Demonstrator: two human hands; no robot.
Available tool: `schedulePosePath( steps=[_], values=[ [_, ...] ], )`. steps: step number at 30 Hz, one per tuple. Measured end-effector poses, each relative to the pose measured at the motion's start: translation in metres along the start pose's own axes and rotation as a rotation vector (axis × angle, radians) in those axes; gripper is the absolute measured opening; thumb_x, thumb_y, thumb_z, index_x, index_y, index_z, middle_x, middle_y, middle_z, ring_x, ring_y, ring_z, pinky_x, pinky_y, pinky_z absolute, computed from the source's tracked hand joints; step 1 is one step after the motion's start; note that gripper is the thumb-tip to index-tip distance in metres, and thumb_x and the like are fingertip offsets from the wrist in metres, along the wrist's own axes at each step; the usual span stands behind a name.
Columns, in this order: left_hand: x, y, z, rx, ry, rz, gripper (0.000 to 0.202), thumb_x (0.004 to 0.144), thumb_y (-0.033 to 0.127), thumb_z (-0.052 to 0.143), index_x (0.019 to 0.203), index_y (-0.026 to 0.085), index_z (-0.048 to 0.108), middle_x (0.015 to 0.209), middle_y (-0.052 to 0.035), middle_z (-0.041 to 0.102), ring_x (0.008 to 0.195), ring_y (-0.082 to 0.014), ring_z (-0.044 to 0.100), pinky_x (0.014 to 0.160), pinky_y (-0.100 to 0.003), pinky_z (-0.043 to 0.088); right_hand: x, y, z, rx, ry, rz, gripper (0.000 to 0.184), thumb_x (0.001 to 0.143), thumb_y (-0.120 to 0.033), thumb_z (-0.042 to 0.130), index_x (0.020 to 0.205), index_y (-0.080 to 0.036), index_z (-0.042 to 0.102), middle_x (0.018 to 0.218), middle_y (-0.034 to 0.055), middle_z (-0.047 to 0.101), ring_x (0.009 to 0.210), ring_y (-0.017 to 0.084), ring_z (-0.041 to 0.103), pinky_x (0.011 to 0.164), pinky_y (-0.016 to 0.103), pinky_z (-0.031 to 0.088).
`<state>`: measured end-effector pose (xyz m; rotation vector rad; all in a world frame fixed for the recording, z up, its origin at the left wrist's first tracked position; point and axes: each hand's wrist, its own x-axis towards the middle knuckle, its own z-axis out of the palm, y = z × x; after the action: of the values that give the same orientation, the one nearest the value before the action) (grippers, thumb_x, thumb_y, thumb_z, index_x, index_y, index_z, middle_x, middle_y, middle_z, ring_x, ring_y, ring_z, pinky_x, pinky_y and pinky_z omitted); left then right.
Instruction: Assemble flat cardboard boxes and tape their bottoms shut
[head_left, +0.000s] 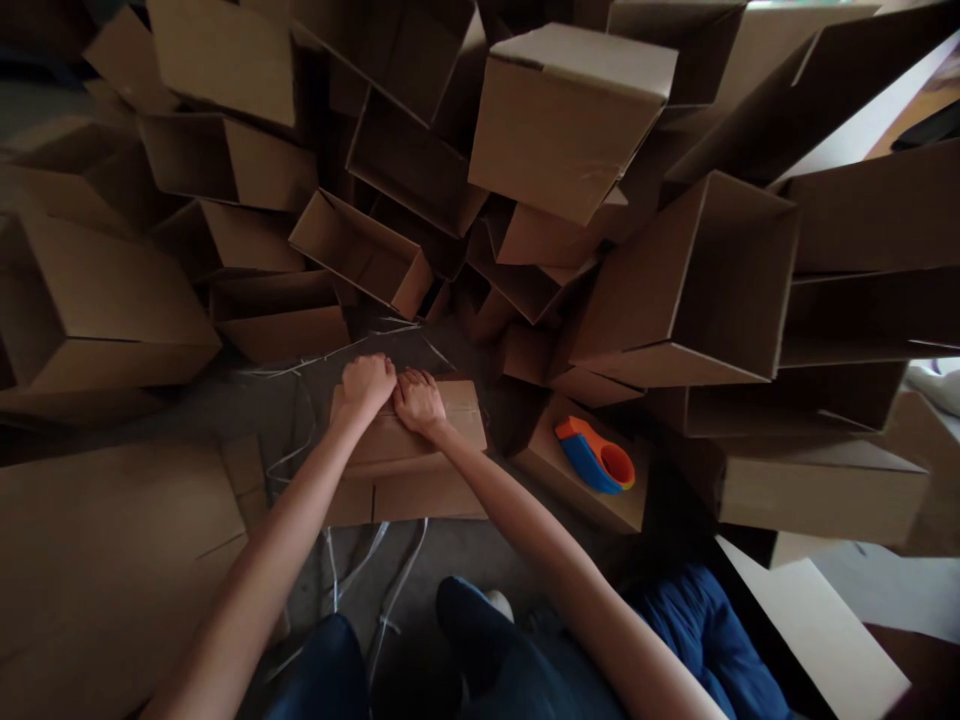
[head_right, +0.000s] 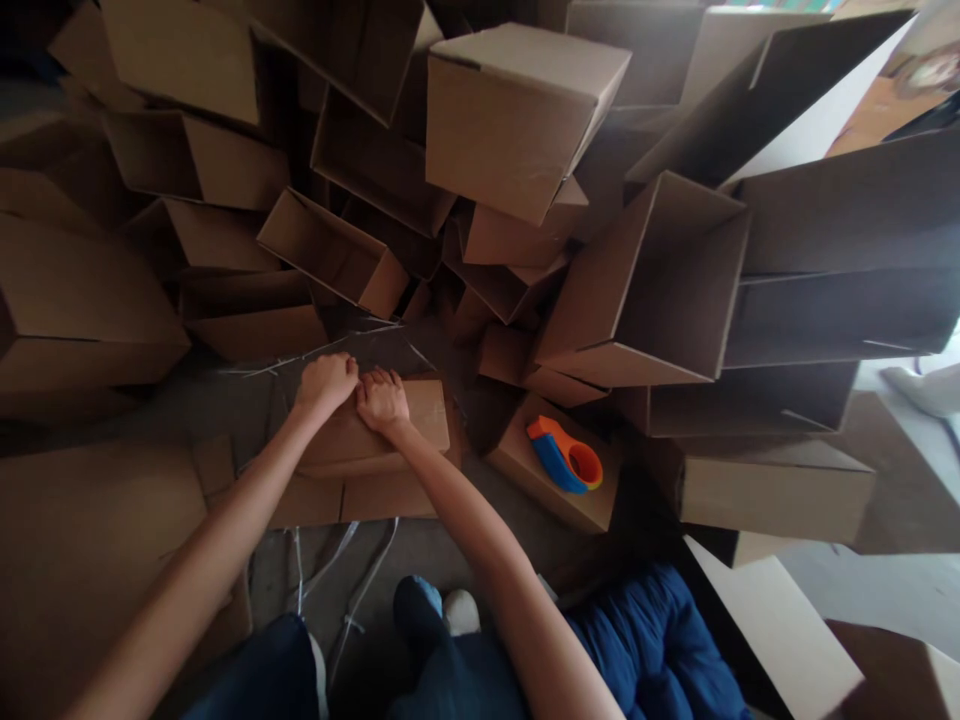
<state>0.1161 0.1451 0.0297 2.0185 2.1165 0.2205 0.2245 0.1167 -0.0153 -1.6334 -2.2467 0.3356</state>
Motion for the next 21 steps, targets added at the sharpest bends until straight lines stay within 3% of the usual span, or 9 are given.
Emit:
schedulePosePath(
  steps=[3,7,14,21],
  values=[
    [0.006,0.017,0.015,-0.037,-0.006,-0.008,0.042,0.094,0.028,0.036,0.103,0.011,0.073,0.102,-0.0200,0.074,0.101,-0.0302,0.069,0.084,-0.037,0.050,0.002,0.004,0.001,0.003,-0.010,0.011,0.040,0.091,-0.018,0.044,0.126,-0.005,0.059,0.127,0.0193,0.064,0.124,0.024,0.053,0.114,0.036,0.026],
    [0.006,0.018,0.032,-0.085,0.016,-0.046,0.044,0.097,0.026,0.029,0.111,0.014,0.069,0.103,-0.0169,0.075,0.097,-0.0266,0.071,0.078,-0.033,0.051,0.003,0.007,0.004,0.017,0.006,0.029,0.043,0.087,-0.012,0.042,0.126,-0.002,0.058,0.125,0.0198,0.064,0.121,0.025,0.054,0.115,0.035,0.025],
    [0.005,0.014,0.033,-0.120,0.033,-0.025,0.041,0.096,0.027,0.032,0.109,0.016,0.069,0.103,-0.0150,0.075,0.096,-0.0260,0.071,0.076,-0.031,0.051,0.005,0.008,0.006,0.107,0.093,0.071,0.037,0.090,-0.010,0.035,0.116,-0.007,0.062,0.117,0.0182,0.066,0.116,0.024,0.055,0.113,0.036,0.028],
    [0.005,0.017,0.035,-0.106,0.052,0.010,0.043,0.097,0.028,0.032,0.108,0.013,0.070,0.105,-0.0179,0.074,0.098,-0.0257,0.070,0.080,-0.032,0.050,0.006,0.017,0.005,0.255,0.324,0.216,0.046,0.100,-0.021,0.016,0.110,-0.016,0.061,0.115,0.0143,0.062,0.118,0.022,0.051,0.104,0.036,0.038]
  ],
)
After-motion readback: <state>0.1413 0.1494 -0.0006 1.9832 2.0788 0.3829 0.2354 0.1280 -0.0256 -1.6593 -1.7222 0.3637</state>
